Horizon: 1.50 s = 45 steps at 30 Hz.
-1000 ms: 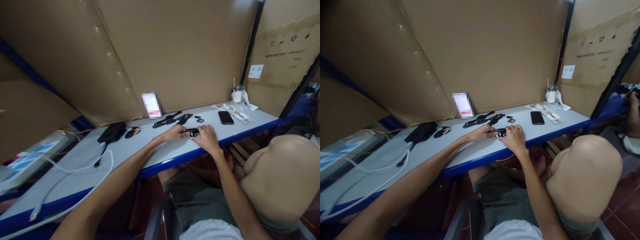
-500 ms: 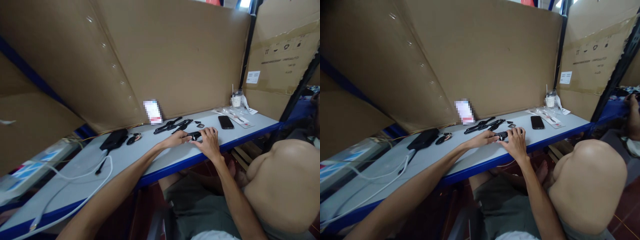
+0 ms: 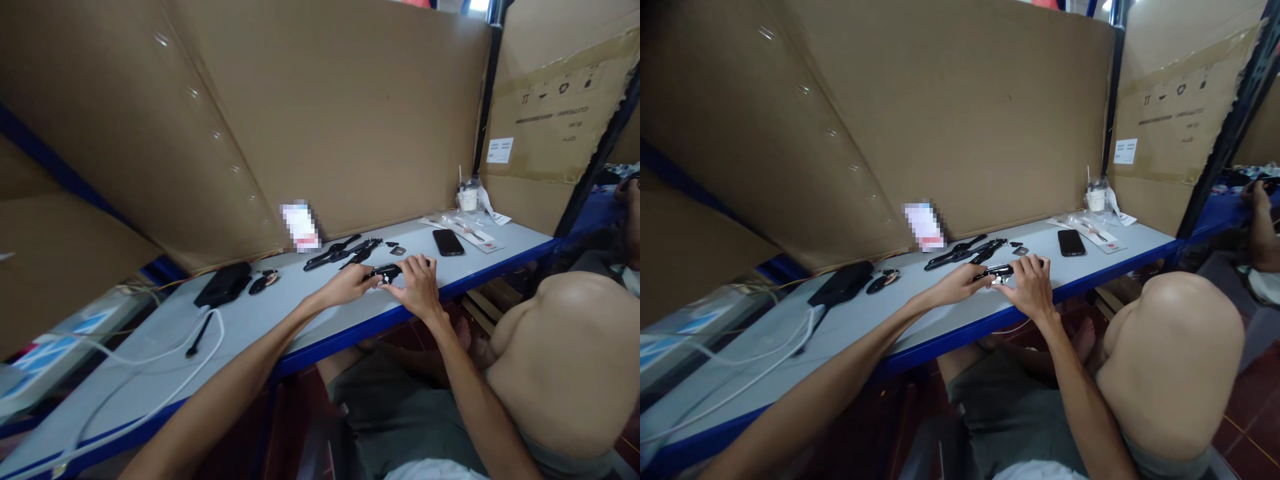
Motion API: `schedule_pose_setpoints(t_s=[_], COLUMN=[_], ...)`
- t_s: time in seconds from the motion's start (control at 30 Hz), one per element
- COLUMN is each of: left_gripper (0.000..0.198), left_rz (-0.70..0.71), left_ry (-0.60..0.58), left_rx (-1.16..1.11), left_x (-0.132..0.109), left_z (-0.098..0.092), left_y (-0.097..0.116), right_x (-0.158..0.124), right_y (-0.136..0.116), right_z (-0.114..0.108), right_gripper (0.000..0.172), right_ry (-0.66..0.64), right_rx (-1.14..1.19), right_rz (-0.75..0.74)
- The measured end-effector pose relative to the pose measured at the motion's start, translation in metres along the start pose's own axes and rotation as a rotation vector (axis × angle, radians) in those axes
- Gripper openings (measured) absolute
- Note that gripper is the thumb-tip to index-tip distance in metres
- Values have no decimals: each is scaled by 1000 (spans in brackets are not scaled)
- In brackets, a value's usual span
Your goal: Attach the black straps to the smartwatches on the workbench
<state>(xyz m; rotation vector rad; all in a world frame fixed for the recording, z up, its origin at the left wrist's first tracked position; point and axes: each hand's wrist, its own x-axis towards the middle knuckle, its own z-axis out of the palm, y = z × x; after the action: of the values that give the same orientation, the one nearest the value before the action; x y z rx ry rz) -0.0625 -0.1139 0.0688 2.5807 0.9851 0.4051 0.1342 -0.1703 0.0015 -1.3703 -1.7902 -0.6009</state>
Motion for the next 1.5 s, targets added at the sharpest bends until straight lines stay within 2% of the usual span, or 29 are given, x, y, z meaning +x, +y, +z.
schedule_pose_setpoints(t_s=[0.1, 0.23, 0.63, 0.83, 1.07, 1.5], left_gripper=[39, 34, 35, 34, 36, 43], left_rz=[26, 39, 80, 75, 36, 75], left_ry=[52, 9, -44, -82, -71, -65], left_rx=[174, 224, 62, 119, 138, -40], left_x=[-1, -1, -2, -2, -2, 0], left_z=[2, 4, -2, -3, -3, -5], left_y=[2, -2, -5, -7, -6, -12], right_x=[-1, -1, 0, 0, 1, -1], right_y=[-1, -2, -1, -2, -2, -2], right_z=[0, -2, -3, -3, -3, -1], right_gripper=[44, 43, 39, 41, 40, 48], right_ry=[19, -5, -59, -82, -90, -65], right_rx=[-10, -11, -2, -4, -3, -14], right_rz=[12, 1, 18, 9, 14, 13])
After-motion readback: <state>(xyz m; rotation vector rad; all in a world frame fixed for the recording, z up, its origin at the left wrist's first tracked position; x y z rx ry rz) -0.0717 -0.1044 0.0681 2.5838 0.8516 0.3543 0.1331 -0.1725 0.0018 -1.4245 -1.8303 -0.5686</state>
